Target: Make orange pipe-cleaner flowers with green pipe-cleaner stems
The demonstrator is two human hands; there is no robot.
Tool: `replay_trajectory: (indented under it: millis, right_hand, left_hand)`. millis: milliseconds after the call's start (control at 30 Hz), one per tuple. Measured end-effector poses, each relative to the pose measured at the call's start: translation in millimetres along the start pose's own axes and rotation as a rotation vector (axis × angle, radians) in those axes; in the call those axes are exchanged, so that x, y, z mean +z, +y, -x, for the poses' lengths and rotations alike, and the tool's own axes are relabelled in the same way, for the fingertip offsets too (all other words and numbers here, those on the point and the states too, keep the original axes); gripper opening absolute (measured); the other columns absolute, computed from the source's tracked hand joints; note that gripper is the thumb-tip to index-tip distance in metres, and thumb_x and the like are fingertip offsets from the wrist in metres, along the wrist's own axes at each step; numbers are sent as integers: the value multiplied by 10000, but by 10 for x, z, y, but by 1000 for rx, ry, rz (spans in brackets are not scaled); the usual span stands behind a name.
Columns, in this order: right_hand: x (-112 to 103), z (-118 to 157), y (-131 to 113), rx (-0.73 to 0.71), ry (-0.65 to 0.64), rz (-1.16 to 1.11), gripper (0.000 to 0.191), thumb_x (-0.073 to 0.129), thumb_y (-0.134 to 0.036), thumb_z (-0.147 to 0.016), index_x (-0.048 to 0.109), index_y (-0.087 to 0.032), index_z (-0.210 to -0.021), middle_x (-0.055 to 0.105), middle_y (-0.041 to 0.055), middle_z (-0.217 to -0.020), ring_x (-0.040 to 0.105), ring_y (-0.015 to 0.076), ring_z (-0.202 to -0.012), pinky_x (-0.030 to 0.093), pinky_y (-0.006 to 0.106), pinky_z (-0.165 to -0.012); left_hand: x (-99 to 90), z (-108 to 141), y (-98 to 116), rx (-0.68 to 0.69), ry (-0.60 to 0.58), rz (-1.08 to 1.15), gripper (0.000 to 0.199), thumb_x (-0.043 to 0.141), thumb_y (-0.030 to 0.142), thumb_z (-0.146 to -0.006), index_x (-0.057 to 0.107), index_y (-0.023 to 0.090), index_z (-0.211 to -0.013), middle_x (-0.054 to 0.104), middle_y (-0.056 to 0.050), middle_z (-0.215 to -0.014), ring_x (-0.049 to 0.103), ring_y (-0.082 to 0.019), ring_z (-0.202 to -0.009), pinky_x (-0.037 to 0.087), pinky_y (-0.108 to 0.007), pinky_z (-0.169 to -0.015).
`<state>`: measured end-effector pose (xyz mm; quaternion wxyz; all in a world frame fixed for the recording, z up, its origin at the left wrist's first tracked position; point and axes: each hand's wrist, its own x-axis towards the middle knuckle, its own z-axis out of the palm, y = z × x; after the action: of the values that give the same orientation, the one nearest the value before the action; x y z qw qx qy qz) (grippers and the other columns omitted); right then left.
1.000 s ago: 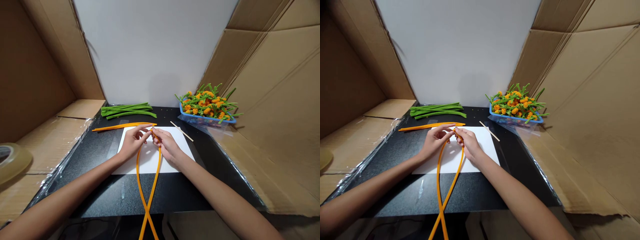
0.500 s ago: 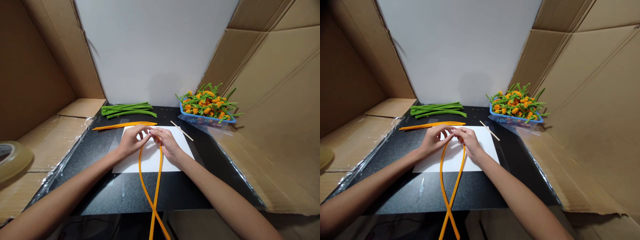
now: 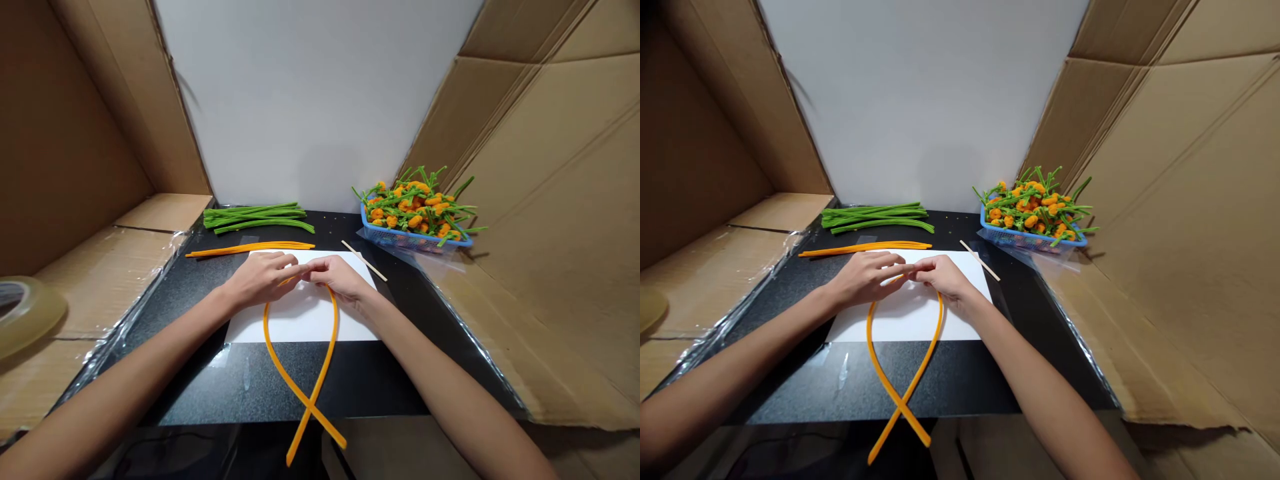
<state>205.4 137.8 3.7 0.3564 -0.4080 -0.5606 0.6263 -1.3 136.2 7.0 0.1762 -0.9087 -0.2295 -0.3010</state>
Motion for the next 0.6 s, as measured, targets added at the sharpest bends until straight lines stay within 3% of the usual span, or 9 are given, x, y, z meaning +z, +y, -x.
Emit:
replay_trajectory:
  millis: [433, 600]
  right_hand:
    - [163, 44, -68, -85, 143, 54, 72, 698, -232, -638, 724, -171, -668, 636, -5, -663, 455, 113, -623, 318, 271, -615]
    - [186, 24, -39, -144, 172, 73, 133, 735, -292, -653, 690, -169, -672, 606, -13, -663, 483, 121, -639, 341, 272, -633]
  left_hand:
    - [88, 37, 20, -111, 57, -76, 141, 552, 231, -939, 689, 197, -943, 722, -38, -818, 670, -152, -719, 454, -261, -639]
    - [95, 22, 42, -128, 86, -66, 139, 546, 226, -935, 679, 187, -928, 737, -37, -821, 680, -149, -719, 453, -254, -636]
